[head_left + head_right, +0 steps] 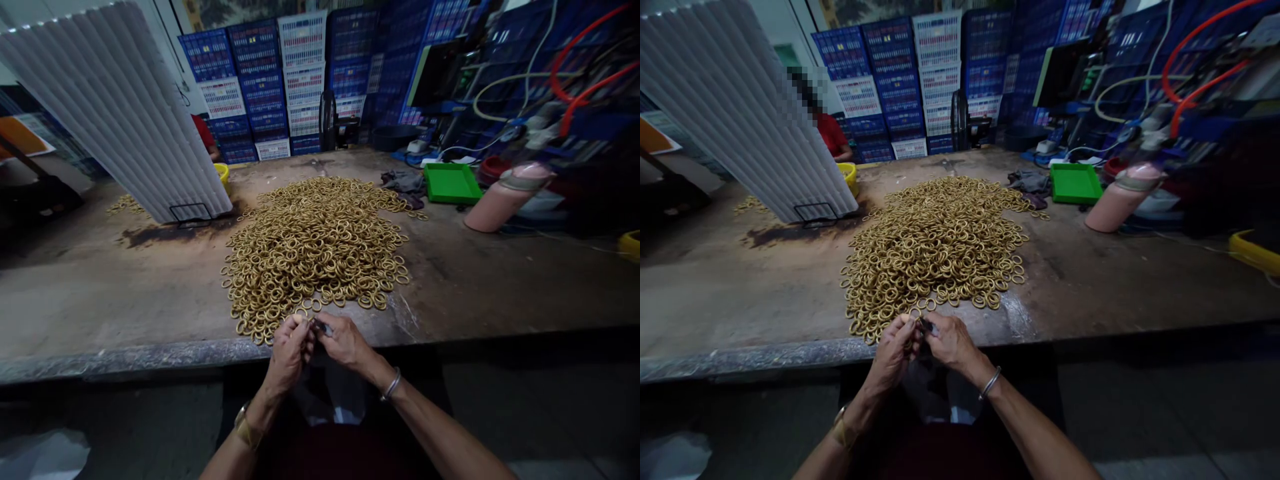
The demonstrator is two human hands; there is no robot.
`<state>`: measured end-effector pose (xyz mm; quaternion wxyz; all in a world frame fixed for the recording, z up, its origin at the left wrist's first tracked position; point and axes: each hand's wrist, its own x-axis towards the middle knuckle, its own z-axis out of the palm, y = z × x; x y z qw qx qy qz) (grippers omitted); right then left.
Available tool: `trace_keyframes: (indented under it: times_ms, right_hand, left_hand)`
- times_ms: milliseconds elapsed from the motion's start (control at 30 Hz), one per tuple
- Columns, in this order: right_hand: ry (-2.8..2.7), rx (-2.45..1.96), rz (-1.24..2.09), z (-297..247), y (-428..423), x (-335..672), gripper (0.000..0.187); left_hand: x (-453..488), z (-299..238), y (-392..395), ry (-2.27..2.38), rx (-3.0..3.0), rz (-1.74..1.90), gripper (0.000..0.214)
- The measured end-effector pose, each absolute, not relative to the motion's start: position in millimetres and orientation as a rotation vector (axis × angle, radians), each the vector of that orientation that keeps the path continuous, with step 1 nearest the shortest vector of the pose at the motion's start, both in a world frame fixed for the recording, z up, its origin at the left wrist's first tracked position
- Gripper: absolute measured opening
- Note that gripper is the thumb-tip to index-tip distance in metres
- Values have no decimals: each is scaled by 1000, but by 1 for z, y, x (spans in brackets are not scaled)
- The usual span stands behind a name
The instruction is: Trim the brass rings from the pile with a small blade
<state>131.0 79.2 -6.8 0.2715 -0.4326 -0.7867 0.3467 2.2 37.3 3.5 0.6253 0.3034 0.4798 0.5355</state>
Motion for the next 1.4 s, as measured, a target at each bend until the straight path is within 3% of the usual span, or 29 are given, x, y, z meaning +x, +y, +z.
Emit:
trace_keyframes:
  times_ms: [500,867,1400]
  right_hand:
    - [-2339,-1231,906,4,81,132,15]
    - [-2242,-1724,459,-1,96,117,23]
    - [-2207,-1732,431,-7,102,112,15]
  left_hand:
    - [-1,1,33,1156,870,1199,31]
    - [-3,26,26,879,482,1248,26]
    - [-16,0,34,774,163,1253,17]
